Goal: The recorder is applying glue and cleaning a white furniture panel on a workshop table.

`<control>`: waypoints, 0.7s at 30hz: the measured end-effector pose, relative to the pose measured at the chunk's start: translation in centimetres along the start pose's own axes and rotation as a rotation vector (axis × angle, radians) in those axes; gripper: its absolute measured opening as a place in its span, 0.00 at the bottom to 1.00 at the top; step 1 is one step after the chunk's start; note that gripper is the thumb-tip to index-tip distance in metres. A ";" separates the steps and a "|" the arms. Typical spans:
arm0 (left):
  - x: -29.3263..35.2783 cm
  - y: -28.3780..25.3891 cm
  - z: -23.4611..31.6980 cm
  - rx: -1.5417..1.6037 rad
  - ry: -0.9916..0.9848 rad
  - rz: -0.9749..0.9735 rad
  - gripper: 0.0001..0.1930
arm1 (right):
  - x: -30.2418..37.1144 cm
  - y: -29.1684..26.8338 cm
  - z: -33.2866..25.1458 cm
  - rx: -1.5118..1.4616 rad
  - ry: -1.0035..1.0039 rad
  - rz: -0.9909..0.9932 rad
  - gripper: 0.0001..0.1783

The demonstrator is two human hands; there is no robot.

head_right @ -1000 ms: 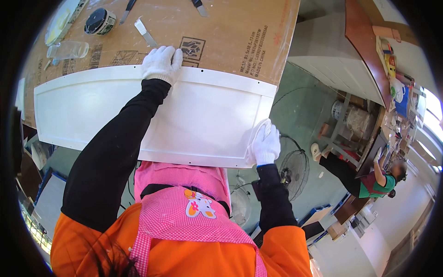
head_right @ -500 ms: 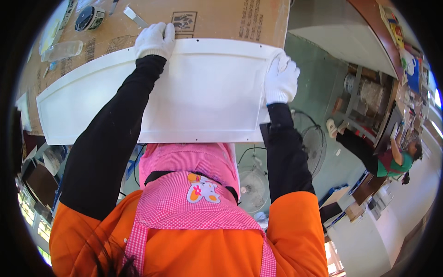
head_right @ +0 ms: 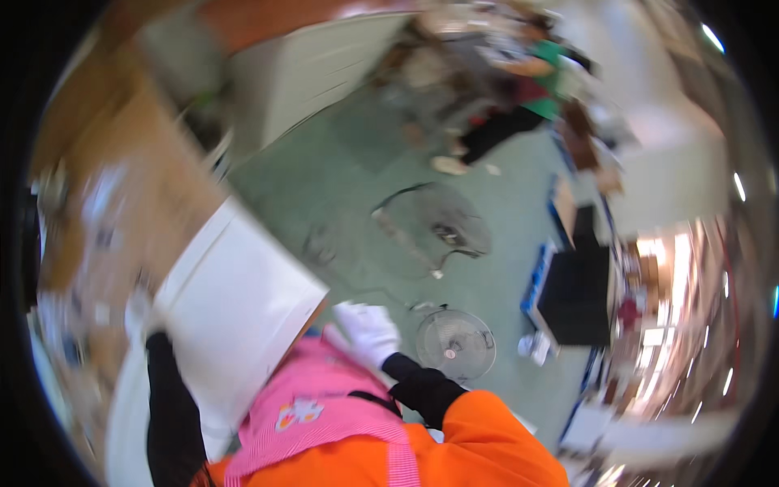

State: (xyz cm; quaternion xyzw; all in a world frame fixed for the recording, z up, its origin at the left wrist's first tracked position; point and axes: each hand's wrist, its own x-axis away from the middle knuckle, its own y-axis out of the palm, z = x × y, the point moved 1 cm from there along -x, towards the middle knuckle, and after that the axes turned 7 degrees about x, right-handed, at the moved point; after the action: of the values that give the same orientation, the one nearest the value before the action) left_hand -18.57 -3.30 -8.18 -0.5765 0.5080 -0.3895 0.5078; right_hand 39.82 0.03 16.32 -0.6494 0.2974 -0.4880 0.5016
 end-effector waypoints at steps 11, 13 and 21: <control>-6.9 -18.9 14.9 0.474 -0.606 0.196 0.21 | -6.7 8.6 -1.9 0.195 -0.042 0.458 0.16; -5.9 -18.9 13.6 0.465 -0.567 0.350 0.20 | -6.6 6.2 -3.9 0.178 0.019 0.474 0.16; -8.1 -11.0 10.4 0.421 -0.486 0.439 0.17 | -4.8 3.3 -4.6 0.044 0.106 0.404 0.14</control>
State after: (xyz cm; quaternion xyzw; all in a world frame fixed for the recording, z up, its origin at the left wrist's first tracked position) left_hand -7.91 6.27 1.31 -0.4126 0.3931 -0.2193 0.7919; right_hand 34.23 1.54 11.74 -0.5390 0.4367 -0.4174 0.5870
